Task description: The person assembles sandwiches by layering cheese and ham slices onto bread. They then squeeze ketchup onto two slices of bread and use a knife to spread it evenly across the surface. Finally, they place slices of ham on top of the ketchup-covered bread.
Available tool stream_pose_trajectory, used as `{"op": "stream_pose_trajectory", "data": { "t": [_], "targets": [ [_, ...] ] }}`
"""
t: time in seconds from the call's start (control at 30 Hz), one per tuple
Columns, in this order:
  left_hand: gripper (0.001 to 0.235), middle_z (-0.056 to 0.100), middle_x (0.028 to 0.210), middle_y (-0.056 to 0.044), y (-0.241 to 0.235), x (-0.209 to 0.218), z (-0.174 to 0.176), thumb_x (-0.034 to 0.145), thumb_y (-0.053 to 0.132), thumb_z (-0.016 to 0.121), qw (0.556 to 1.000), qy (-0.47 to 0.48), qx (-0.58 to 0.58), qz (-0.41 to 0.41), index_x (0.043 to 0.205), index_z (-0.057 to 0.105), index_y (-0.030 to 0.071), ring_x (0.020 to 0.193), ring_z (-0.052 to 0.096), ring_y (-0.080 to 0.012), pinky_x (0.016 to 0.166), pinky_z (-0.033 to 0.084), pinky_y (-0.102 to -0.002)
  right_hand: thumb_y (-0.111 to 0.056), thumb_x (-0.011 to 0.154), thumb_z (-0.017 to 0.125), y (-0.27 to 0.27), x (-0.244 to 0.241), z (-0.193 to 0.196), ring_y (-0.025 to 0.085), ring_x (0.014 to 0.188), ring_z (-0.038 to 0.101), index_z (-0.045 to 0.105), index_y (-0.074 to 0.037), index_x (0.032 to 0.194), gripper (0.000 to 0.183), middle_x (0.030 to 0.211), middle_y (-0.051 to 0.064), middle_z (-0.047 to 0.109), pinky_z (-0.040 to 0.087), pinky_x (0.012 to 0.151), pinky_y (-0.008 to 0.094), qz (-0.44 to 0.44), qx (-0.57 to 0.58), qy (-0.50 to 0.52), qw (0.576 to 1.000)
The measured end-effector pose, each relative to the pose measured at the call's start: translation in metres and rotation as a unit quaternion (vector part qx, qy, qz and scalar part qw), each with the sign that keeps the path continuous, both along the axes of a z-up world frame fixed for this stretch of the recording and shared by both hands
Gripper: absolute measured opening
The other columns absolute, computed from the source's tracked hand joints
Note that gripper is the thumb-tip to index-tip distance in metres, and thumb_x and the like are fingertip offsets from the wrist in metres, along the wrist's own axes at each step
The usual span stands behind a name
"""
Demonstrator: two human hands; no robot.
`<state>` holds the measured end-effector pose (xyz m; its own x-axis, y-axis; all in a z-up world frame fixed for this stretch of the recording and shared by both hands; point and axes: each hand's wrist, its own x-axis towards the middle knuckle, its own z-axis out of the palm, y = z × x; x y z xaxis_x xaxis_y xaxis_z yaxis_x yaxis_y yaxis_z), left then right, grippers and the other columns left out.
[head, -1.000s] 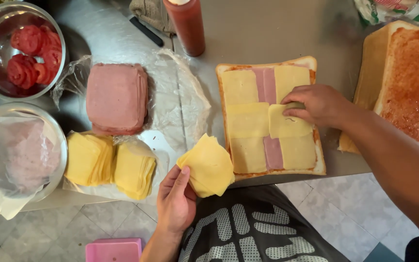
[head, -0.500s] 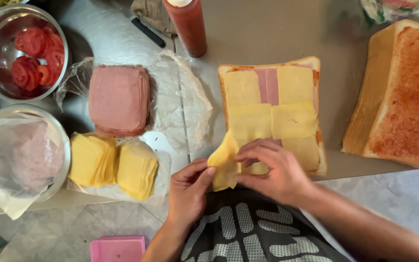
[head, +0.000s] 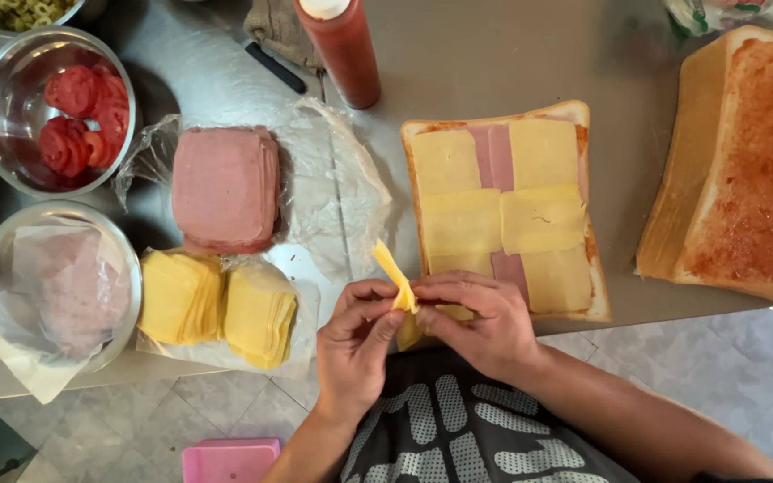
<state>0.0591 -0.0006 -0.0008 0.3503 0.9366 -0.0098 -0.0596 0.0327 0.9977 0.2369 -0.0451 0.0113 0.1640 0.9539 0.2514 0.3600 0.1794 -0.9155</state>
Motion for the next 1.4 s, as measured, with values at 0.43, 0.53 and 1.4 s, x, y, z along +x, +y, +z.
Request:
{"op": "stream_pose_trajectory", "data": {
  "t": [0.43,0.53,1.4],
  "targets": [
    [0.012,0.072,0.126,-0.018,-0.002,-0.005,0.002,0.094,0.020,0.073,0.999,-0.001,-0.031,0.009,0.096,0.076,0.009,0.122,0.070,-0.0271,0.106,0.056,-0.034,-0.016,0.081,0.086,-0.001,-0.007,-0.022,0.020,0.104,0.076,0.078,-0.009,0.105,0.027,0.111,0.007,0.078,0.063,0.093,0.031,-0.041,-0.051,0.004,0.998],
    [0.014,0.068,0.085,0.001,-0.002,-0.026,-0.025,0.096,0.021,0.073,0.984,0.005,-0.168,0.067,0.093,0.069,0.008,0.077,0.057,-0.0088,0.067,0.046,-0.020,-0.013,0.091,0.073,-0.007,-0.005,-0.047,0.014,0.079,0.071,0.077,0.000,0.110,0.024,0.114,0.012,0.078,0.063,0.062,0.024,-0.061,-0.206,0.275,0.937],
    [0.019,0.068,0.063,-0.005,0.022,-0.003,-0.018,0.077,0.008,0.093,0.981,-0.039,-0.189,0.019,0.079,0.077,0.000,0.061,0.061,-0.0087,0.058,0.055,-0.024,-0.002,0.085,0.082,0.005,-0.013,-0.013,0.017,0.071,0.062,0.079,0.005,0.084,0.008,0.080,0.016,0.071,0.055,0.063,0.028,-0.008,-0.108,0.299,0.948]
  ]
}}
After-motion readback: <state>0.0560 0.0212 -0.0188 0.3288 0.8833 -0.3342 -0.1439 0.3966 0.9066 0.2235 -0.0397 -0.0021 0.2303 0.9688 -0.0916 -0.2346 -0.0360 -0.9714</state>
